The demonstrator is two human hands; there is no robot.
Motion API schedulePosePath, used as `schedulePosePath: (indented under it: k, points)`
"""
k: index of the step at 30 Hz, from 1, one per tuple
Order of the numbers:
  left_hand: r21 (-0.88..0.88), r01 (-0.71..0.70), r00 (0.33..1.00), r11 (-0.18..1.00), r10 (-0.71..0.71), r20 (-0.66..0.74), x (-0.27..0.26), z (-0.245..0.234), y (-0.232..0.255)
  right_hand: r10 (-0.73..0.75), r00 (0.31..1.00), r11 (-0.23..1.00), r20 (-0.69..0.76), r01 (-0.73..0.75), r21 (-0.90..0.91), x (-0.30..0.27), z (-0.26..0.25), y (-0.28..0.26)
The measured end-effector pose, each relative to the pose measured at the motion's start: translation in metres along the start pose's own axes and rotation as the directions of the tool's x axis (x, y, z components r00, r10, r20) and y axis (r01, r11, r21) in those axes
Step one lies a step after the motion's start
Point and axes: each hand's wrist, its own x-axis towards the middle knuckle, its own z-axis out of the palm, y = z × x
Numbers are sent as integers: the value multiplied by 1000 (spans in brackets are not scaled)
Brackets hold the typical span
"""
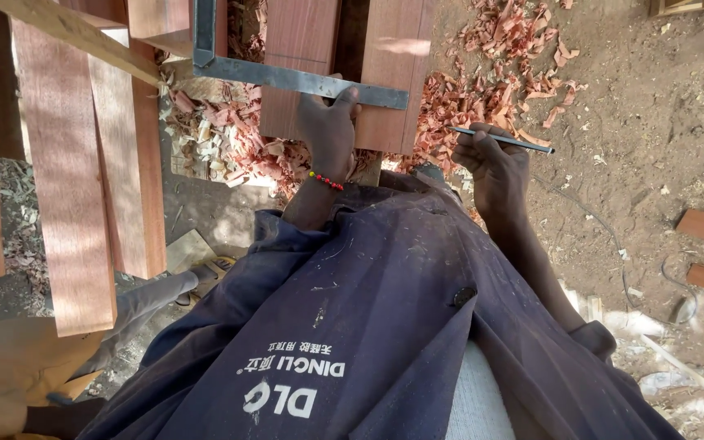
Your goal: Measuring wooden beams with a tape measure and marking cut lines using a square and pencil.
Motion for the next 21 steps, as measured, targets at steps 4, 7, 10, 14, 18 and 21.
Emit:
schedulePosePath:
  k: [4,7,10,14,18,21]
  points:
    - [6,14,1000,1000,-14,-12,0,2,2,-23,998,1000,52,24,-11,0,4,-1]
    - [10,20,1000,1000,-20,-18,-1,2,2,-6,998,1000,55,6,7,-4,12,-8]
    - [60,1,999,998,1,-38,-1,3,0,9,999,1000,47,-10,26,1,10,-2]
    - [81,-11,999,997,15,-44,2,4,-3,17,996,1000,86,-18,10,1,16,-3]
    - [101,-8,999,995,12,-37,0,3,-2,17,988,999,151,-24,44,6,23,0]
    - [72,6,999,997,-3,-43,4,5,-9,26,988,999,150,-30,24,7,34,-4]
